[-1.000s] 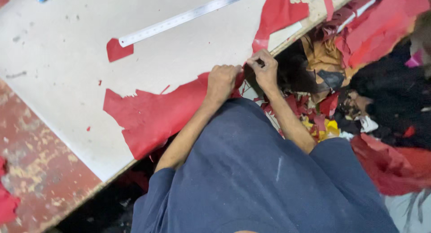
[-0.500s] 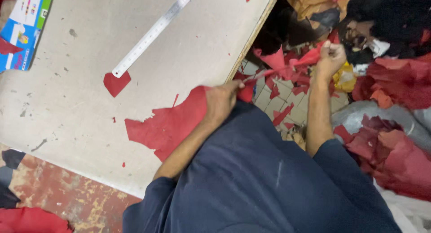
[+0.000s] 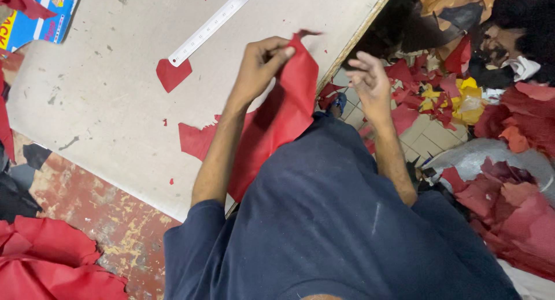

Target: The person sits at a workbench and trims irregular red leather pieces with a small blade, using a steel ruler to steady and align the material. They tear off trimmed strips, set usable pieces aside, and toss scraps onto the floor pile, working through pieces one at a time.

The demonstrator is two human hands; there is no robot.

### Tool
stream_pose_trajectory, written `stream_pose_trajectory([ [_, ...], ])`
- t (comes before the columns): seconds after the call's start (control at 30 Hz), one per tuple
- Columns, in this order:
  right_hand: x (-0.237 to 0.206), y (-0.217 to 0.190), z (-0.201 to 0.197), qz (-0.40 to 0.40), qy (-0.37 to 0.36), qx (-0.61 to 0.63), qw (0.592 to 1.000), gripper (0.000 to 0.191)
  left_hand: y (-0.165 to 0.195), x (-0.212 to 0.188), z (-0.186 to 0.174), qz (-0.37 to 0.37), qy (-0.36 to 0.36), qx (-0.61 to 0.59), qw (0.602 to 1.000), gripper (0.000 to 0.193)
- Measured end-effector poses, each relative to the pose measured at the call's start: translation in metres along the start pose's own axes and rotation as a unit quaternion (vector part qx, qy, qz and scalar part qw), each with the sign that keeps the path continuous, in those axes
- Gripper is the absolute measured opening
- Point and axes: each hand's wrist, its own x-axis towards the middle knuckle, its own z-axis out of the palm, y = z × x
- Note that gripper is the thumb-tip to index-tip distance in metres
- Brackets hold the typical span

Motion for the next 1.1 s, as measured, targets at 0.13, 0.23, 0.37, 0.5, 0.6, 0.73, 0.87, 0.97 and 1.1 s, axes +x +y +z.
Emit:
stream_pose_trajectory([
  [0.13,0.037,-0.057,0.025,-0.116,-0.084,0.04,0.989,0.09,-0.003,0.031,0.03,0.047,-0.109,0.026,0.993,0.019],
  [0.23,0.076,-0.065,0.024,-0.083,-0.113,-0.042,0.989,0.062,-0.011,0.044,0.038,0.067,-0.109,-0.028,0.991,0.025],
  [0.37,0.13,-0.045,-0.016,-0.149,-0.037,-0.063,0.986,0.023,-0.04,0.021,0.005,0.017,-0.162,0.095,0.982,0.043],
  [0.5,0.189,-0.026,-0.066,-0.162,0.0,0.026,0.986,0.017,-0.055,-0.034,-0.041,-0.123,-0.198,0.205,0.95,0.036],
  [0.6,0.223,-0.019,-0.077,-0.111,-0.006,-0.129,0.985,0.018,-0.035,-0.065,-0.068,-0.176,-0.037,0.229,0.957,0.035],
  [0.73,0.249,-0.014,-0.054,-0.231,-0.17,-0.251,0.924,0.019,0.002,-0.083,-0.098,-0.231,0.131,0.209,0.941,0.03],
  [0.87,0.261,-0.021,-0.026,-0.303,-0.23,-0.285,0.88,0.024,0.005,-0.078,-0.089,-0.113,0.407,0.512,0.748,0.041],
  [0.97,0.266,-0.023,-0.019,-0.245,-0.275,-0.245,0.897,0.024,-0.009,-0.077,-0.065,-0.173,0.462,0.536,0.685,0.039],
  [1.1,0.274,-0.026,-0.022,-0.254,-0.323,-0.308,0.858,0.035,-0.018,-0.085,-0.039,-0.116,0.611,0.453,0.638,0.05],
])
